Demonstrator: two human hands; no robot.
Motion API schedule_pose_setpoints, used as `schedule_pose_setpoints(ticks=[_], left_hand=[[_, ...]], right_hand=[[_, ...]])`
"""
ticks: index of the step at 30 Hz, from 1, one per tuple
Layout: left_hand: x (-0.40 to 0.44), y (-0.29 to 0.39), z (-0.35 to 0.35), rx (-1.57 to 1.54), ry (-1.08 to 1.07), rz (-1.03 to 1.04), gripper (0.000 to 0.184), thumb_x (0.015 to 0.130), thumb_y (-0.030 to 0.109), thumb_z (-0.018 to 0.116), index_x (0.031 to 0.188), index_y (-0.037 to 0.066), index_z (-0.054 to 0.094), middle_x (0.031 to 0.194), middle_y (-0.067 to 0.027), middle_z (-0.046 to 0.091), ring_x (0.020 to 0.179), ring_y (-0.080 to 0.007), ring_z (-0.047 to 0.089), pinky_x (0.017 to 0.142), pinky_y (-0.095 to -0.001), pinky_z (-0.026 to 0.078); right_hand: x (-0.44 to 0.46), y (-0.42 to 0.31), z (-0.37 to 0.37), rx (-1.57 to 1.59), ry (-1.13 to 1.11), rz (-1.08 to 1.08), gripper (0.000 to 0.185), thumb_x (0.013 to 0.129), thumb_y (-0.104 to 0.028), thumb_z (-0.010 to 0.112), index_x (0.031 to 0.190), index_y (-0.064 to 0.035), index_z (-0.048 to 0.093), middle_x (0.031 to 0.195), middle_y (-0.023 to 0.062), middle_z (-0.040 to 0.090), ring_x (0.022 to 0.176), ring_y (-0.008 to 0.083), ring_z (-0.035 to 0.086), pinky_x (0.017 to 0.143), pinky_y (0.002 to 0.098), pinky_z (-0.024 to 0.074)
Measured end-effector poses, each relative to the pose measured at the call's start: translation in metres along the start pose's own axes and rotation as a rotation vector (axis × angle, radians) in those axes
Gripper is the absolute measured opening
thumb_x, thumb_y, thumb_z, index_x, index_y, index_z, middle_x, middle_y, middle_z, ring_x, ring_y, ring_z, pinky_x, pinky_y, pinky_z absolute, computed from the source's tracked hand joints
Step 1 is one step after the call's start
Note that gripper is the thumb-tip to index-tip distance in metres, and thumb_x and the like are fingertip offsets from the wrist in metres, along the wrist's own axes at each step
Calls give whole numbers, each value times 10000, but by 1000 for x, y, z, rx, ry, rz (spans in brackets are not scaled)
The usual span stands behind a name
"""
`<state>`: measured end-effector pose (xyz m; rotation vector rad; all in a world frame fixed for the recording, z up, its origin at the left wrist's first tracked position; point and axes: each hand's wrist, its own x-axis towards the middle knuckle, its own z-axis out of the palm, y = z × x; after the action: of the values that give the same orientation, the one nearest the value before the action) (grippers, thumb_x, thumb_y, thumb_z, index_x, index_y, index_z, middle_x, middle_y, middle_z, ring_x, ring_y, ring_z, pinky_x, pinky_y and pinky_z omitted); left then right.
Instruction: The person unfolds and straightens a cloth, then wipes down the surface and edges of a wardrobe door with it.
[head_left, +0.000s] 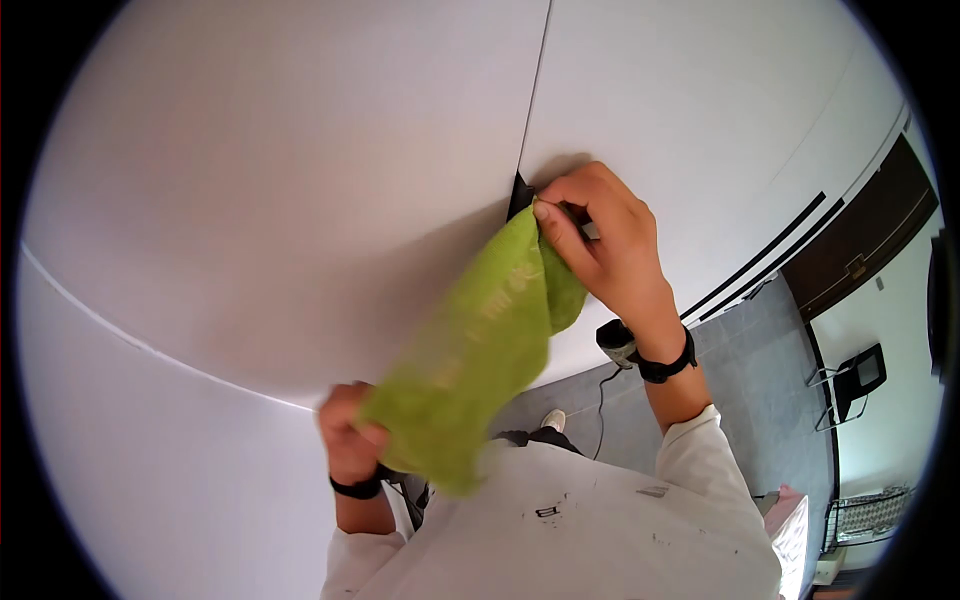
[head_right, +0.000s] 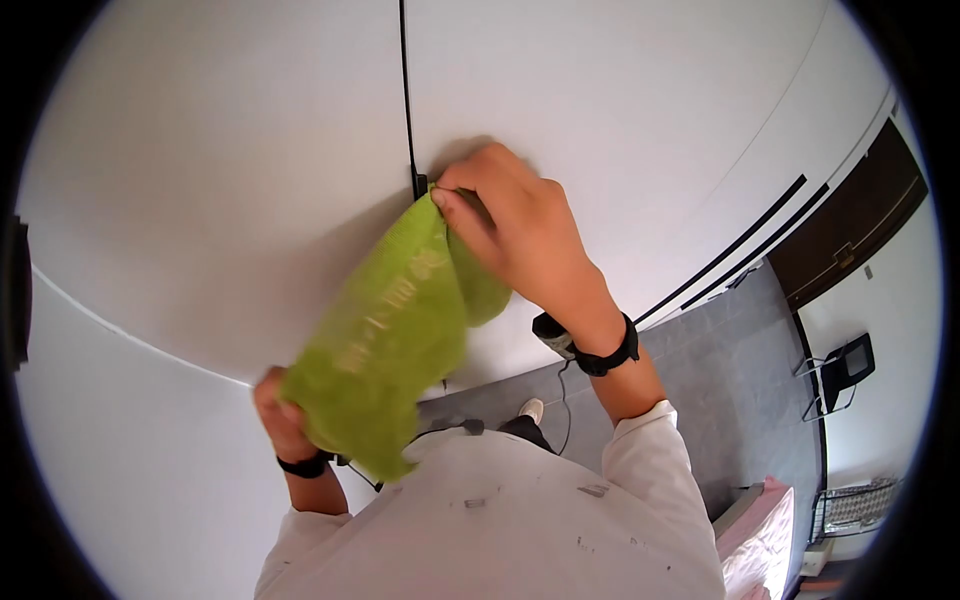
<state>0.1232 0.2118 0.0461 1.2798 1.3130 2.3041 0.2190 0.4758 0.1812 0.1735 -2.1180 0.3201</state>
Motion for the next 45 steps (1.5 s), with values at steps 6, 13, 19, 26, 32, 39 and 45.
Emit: schedule_pose_setpoints(ticks=[6,13,19,26,32,39,45], left_hand=[[24,16,-16,118,298,-131,392,861,363,682,858,-23,619,786,-24,616,701,-100,531,643,-254,434],[45,33,-31,424,248,-142,225,884,191,654,867,-30,613,762,-7,605,685,-82,524,633,-234,422],[53,43,-41,449,187,-221,180,861,148,664,848,-25,614,732,-7,595,663,-77,511,622,-230,414],[48,21,-71,115,-290,-39,200,817,93,665,975,-7,592,818,-70,587,696,-138,519,606,-266,406],[-19,-19,-47,-305,344,-589,484,895,86,603,1344,58,421,983,-74,606,910,-172,593,836,-288,479],[-105,-131,-23,-397,609,-1004,300,955,109,567,1243,39,527,1001,-74,647,926,-154,612,820,-276,496],[-105,-140,6,-242,613,-905,207,962,107,558,1113,-11,635,1026,-79,659,956,-153,613,840,-279,489]], right_hand=[[1,3,1,51,38,11,128,836,-41,674,920,-38,577,810,83,583,603,239,576,508,306,468],[1,0,-1,33,35,-6,128,832,-49,679,916,-39,582,839,84,588,648,250,590,540,323,485],[-9,24,-32,75,-269,-81,212,784,-119,736,929,-47,598,820,78,567,685,260,573,545,343,485],[-30,22,-62,259,-796,97,305,700,-144,807,925,-39,630,746,70,535,673,256,529,586,342,416],[-158,65,-22,892,-973,957,216,795,-150,768,876,-30,609,748,-28,595,687,56,511,599,238,408],[-293,100,15,1303,-352,1514,508,827,-98,719,1278,-56,488,961,58,657,898,140,622,786,284,495],[-343,117,26,1342,269,1680,468,894,-65,642,1329,-74,468,1082,101,632,990,190,610,867,328,504]])
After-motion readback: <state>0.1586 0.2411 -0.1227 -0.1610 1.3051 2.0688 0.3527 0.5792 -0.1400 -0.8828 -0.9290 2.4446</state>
